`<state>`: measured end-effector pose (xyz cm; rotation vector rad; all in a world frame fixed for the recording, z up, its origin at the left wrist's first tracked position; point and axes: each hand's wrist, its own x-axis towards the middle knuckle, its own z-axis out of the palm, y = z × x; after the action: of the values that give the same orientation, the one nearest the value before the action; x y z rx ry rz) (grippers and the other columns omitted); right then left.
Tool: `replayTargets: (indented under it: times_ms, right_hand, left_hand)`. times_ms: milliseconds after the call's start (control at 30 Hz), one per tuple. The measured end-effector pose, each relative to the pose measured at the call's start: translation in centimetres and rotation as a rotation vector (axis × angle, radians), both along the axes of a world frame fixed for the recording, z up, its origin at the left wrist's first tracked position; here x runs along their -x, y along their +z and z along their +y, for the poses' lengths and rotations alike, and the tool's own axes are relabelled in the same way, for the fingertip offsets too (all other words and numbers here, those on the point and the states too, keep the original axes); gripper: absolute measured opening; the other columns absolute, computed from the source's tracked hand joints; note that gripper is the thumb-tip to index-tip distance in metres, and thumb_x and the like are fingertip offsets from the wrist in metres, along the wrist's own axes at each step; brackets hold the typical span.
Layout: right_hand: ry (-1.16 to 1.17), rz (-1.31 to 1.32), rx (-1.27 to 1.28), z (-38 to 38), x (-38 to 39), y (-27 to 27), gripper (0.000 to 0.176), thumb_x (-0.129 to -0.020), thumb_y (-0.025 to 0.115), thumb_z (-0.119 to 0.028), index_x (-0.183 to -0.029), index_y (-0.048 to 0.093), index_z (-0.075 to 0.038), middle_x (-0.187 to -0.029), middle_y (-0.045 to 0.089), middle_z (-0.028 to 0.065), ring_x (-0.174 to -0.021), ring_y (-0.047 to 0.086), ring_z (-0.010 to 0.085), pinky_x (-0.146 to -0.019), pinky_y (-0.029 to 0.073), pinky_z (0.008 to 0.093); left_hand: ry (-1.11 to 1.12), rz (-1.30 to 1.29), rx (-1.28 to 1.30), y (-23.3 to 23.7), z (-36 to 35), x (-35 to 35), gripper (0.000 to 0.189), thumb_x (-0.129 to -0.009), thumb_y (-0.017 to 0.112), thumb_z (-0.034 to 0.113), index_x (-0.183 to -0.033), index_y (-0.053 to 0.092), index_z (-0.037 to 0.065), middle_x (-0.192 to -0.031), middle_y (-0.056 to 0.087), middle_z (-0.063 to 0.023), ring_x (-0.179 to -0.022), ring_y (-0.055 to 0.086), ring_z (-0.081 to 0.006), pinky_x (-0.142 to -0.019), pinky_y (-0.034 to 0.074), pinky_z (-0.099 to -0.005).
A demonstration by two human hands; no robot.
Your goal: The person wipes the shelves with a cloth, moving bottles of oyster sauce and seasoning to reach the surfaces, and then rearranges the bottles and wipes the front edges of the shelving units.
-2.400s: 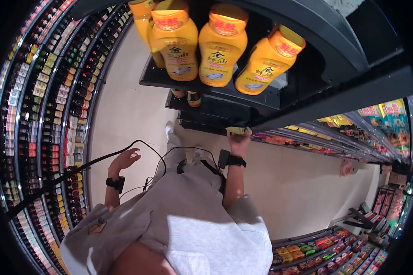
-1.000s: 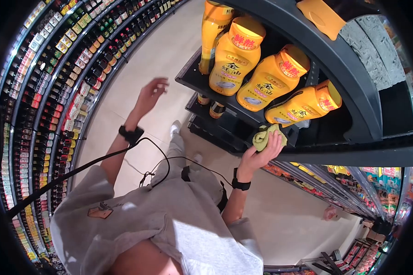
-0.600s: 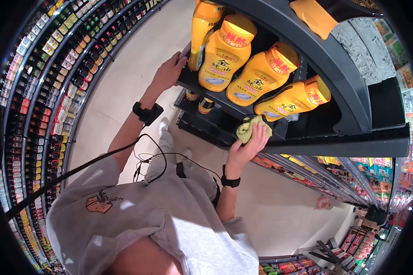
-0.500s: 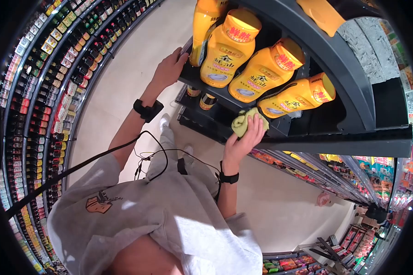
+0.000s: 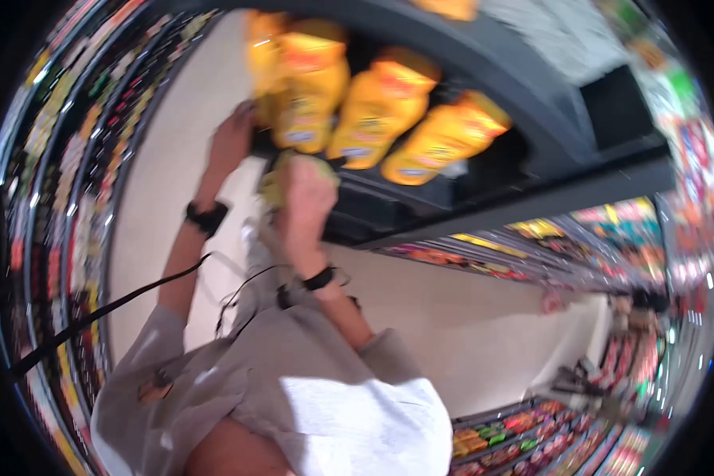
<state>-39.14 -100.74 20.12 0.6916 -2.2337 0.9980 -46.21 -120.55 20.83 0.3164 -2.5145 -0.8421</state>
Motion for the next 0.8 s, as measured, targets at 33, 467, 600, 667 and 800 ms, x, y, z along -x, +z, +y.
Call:
replayTargets:
  times_ms: [33,467,600,667,800]
  right_hand:
    - [0.008,0.003,-0.036,0.4,-0.4,-0.2,0.070,-0.069,0.056,-0.001,-0.138,0.046,0.002,-0.136,0.051,0.0209,-0.129,0.046,0.0389,-0.107,0.032,0.0561]
    - [-0.250,-0.072,-0.104,13.7,-0.6,1.4,0.065,-0.065,0.058,0.011,-0.129,0.055,-0.003,-0.140,0.051,0.0126,-0.135,0.043,0.0322,-0.114,0.028,0.0494]
    - [-0.216,-0.068,-0.056,11.5,-0.9,0.6,0.065,-0.067,0.057,0.011,-0.131,0.053,-0.004,-0.142,0.050,0.0120,-0.136,0.042,0.0331,-0.114,0.028,0.0515]
    - [-0.160,-0.060,-0.072,9.0,-1.0,0.1,0.063,-0.065,0.058,0.009,-0.127,0.057,-0.005,-0.142,0.051,0.0114,-0.136,0.041,0.0345,-0.113,0.029,0.0530]
    - [-0.021,-0.051,-0.076,3.9,-0.5,0.0,0.059,-0.072,0.056,0.003,-0.130,0.053,-0.005,-0.144,0.047,0.0128,-0.139,0.039,0.0315,-0.115,0.025,0.0519]
  left_hand:
    - [-0.079,0.114,0.202,-2.1,-1.2,0.4,0.031,-0.100,0.043,0.025,-0.122,0.056,0.006,-0.112,0.066,-0.0200,-0.096,0.064,-0.0423,-0.081,0.053,-0.0504]
    - [-0.046,-0.113,-0.236,-0.5,-1.3,-0.2,0.061,-0.103,0.040,0.046,-0.143,0.045,0.000,-0.133,0.056,-0.0268,-0.125,0.053,-0.0408,-0.103,0.041,-0.0414]
    - [-0.044,-0.095,-0.194,-0.8,-1.4,0.1,0.062,-0.103,0.040,0.047,-0.143,0.045,0.000,-0.132,0.057,-0.0272,-0.124,0.053,-0.0409,-0.102,0.042,-0.0417]
    - [-0.021,-0.127,-0.205,-0.2,-1.2,-0.1,0.060,-0.103,0.039,0.045,-0.142,0.046,0.000,-0.132,0.057,-0.0268,-0.124,0.054,-0.0407,-0.102,0.042,-0.0416]
    - [-0.129,-0.018,-0.196,-1.0,-1.4,0.2,0.053,-0.104,0.039,0.039,-0.139,0.049,0.001,-0.130,0.059,-0.0237,-0.121,0.055,-0.0403,-0.101,0.043,-0.0421]
